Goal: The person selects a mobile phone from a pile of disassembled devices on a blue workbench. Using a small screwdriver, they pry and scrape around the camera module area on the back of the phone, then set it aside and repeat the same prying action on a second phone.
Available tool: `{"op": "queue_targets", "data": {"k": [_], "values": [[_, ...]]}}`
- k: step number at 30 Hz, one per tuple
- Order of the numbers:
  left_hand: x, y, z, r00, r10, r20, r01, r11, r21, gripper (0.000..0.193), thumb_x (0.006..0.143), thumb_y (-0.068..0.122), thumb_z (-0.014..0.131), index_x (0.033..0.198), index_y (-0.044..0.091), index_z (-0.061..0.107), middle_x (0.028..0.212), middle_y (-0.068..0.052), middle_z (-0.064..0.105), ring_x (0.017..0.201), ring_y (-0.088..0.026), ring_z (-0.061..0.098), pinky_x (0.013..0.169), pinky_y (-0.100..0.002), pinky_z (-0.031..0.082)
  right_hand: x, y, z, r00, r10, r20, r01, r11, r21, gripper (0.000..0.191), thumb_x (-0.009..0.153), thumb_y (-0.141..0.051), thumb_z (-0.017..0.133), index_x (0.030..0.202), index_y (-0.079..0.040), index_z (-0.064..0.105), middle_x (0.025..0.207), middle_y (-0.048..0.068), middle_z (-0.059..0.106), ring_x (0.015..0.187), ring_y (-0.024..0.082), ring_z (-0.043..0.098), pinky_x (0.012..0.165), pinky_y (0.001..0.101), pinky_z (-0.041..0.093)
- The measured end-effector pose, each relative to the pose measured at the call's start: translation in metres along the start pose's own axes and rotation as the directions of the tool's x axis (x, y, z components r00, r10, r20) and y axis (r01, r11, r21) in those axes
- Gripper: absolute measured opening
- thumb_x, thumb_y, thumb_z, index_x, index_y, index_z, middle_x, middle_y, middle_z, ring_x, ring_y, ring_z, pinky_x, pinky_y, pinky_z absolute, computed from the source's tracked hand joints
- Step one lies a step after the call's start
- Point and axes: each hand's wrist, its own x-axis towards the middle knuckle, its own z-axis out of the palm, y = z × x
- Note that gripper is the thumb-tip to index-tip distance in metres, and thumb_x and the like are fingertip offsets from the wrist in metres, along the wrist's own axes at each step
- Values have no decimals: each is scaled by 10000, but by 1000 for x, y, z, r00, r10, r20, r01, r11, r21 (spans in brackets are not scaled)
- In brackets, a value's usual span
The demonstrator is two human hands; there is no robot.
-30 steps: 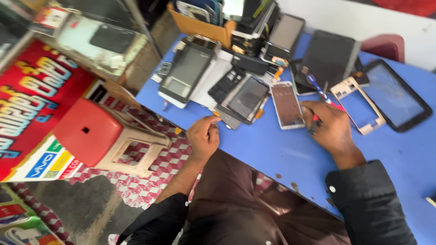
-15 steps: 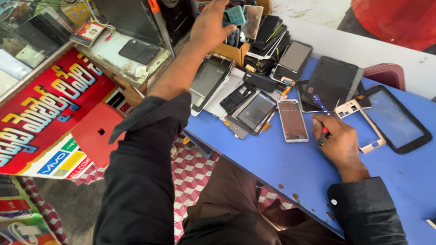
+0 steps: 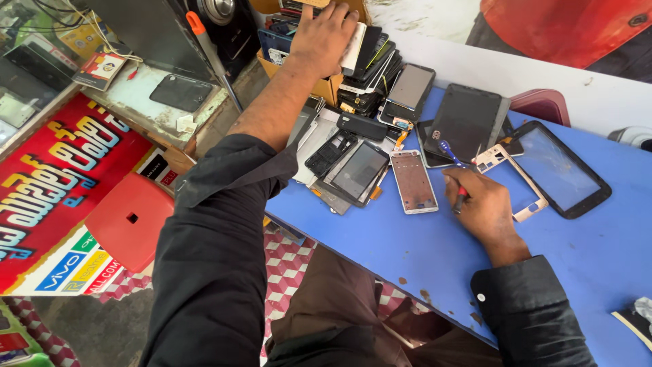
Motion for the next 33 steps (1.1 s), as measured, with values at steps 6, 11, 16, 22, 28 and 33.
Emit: {"op": "queue_targets", "data": {"k": [6,11,16,22,28,33], "values": [[-3,10,-7,974,83,-211,-93,995,-37,701,715,130,887,1337,97,566,1327,-93,531,1286,-242,538,1059,-483,387,1,-2,-2,1000,14,4,-14,1000,-5,126,963,-88,722,1082,-48,717,841,179,690,728,335,687,662,405,541],[5,18,-22,990,71,-120,-110,929,-353,350,895,7,778,1188,117,622,1167,-117,617,1019,-335,663,869,-465,527,1,-1,-3,1000,13,2,-13,1000,11,139,961,-82,716,1095,-46,717,852,177,692,740,332,690,678,403,547],[16,34,-37,991,74,-114,-132,708,-694,374,806,37,833,1127,156,682,1020,-84,717,983,-308,710,835,-437,558,1,0,-4,1000,23,9,-23,999,24,141,958,-76,718,1094,-38,717,842,179,691,726,326,688,671,398,547],[23,71,-23,997,46,54,18,578,-816,449,747,45,853,1145,114,658,1000,-135,723,950,-300,702,812,-409,549,3,0,-7,998,57,24,-59,997,57,130,955,-80,706,1079,-42,708,810,162,694,715,311,699,660,393,549],[30,88,11,995,-57,85,102,651,-752,393,778,76,843,1119,64,649,991,-179,703,990,-369,671,844,-458,535,5,0,-7,1000,-8,-24,8,1000,-13,146,927,-78,712,1069,-47,717,866,189,702,778,361,694,696,425,553],[27,97,9,991,-45,128,109,829,-548,317,790,152,810,1039,50,643,1057,-167,672,1025,-372,663,854,-489,534,5,2,-7,999,36,-28,-37,999,-15,141,926,-80,716,1062,-48,725,853,178,702,754,347,694,683,419,553]]}}
